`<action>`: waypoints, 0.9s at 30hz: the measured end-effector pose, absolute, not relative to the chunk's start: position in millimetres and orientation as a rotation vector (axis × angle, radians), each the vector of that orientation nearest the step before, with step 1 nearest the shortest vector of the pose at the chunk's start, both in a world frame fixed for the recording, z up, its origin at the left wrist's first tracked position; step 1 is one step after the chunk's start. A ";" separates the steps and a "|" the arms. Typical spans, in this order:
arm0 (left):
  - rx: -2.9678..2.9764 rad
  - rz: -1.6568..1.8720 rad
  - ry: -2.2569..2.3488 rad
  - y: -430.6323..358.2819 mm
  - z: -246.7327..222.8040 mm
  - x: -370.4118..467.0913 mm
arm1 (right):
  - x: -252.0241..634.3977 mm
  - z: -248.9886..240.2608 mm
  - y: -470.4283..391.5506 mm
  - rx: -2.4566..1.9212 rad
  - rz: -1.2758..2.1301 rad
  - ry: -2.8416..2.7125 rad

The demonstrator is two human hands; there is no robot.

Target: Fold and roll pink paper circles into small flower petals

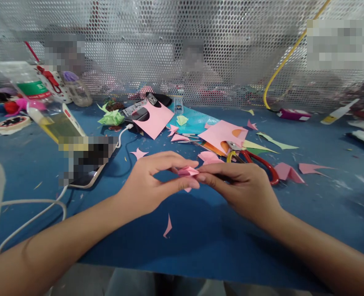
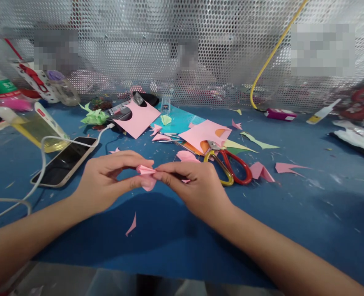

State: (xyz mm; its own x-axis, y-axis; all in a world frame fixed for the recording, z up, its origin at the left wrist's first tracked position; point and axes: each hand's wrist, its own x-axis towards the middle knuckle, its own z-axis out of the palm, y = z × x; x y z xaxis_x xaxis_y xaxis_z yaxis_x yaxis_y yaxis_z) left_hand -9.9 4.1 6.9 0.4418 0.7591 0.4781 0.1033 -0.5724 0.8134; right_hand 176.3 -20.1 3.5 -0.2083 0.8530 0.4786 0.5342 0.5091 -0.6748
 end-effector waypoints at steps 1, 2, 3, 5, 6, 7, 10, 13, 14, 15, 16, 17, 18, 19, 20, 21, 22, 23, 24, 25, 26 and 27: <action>2.002 1.164 0.733 3.9 6.6 -10.2 | 176.1 3.7 -19.9 -1.133 0.472 -1.895; 2.021 1.169 0.750 3.9 6.4 -10.5 | 176.0 3.8 -19.9 -1.123 0.476 -1.904; 2.025 1.165 0.773 3.9 6.3 -10.6 | 175.8 4.0 -19.9 -1.117 0.473 -1.912; 2.003 1.155 0.820 4.1 6.4 -10.3 | 175.5 4.3 -20.5 -1.116 0.456 -1.918; 1.985 1.154 0.838 4.3 6.4 -9.9 | 175.4 4.4 -20.8 -1.118 0.444 -1.922; 1.965 1.151 0.853 4.5 6.3 -9.6 | 175.4 4.5 -21.2 -1.121 0.433 -1.926; 1.921 1.145 0.867 5.2 5.7 -8.4 | 175.6 4.0 -22.0 -1.119 0.390 -1.948; 1.918 1.133 0.864 5.9 5.3 -7.8 | 176.8 2.9 -21.6 -1.101 0.339 -1.973; 1.929 1.130 0.863 6.1 5.4 -7.7 | 177.4 2.5 -21.3 -1.091 0.325 -1.983; 1.946 1.125 0.863 6.2 5.6 -7.8 | 178.1 2.3 -21.0 -1.081 0.315 -1.993; 1.971 1.121 0.861 6.3 5.8 -7.9 | 178.8 2.2 -20.7 -1.068 0.308 -2.001; 2.007 1.120 0.855 6.4 6.0 -8.1 | 179.4 2.2 -20.5 -1.055 0.305 -2.007; 2.053 1.121 0.845 6.5 6.0 -8.4 | 179.9 2.2 -20.3 -1.044 0.303 -2.011; 2.106 1.131 0.834 6.7 5.9 -8.9 | 180.2 2.3 -20.3 -1.035 0.302 -2.015; 2.161 1.148 0.823 6.8 5.5 -9.3 | 180.4 2.4 -20.4 -1.027 0.299 -2.019; 2.209 1.168 0.819 7.1 5.1 -9.9 | 180.5 2.3 -20.6 -1.026 0.298 -2.023; 2.248 1.183 0.821 7.3 4.5 -10.4 | 180.4 2.2 -20.8 -1.026 0.294 -2.026; 2.278 1.188 0.827 7.7 3.9 -10.9 | 180.2 2.0 -21.0 -1.029 0.291 -2.028; 2.299 1.182 0.834 8.0 3.3 -11.3 | 179.9 1.8 -21.2 -1.033 0.287 -2.027; 2.315 1.169 0.837 8.4 2.9 -11.6 | 179.6 1.6 -21.3 -1.039 0.285 -2.025; 2.328 1.151 0.837 8.7 2.6 -11.9 | 179.3 1.4 -21.4 -1.046 0.287 -2.022; 2.338 1.137 0.835 9.0 2.5 -12.1 | 179.1 1.2 -21.4 -1.049 0.290 -2.020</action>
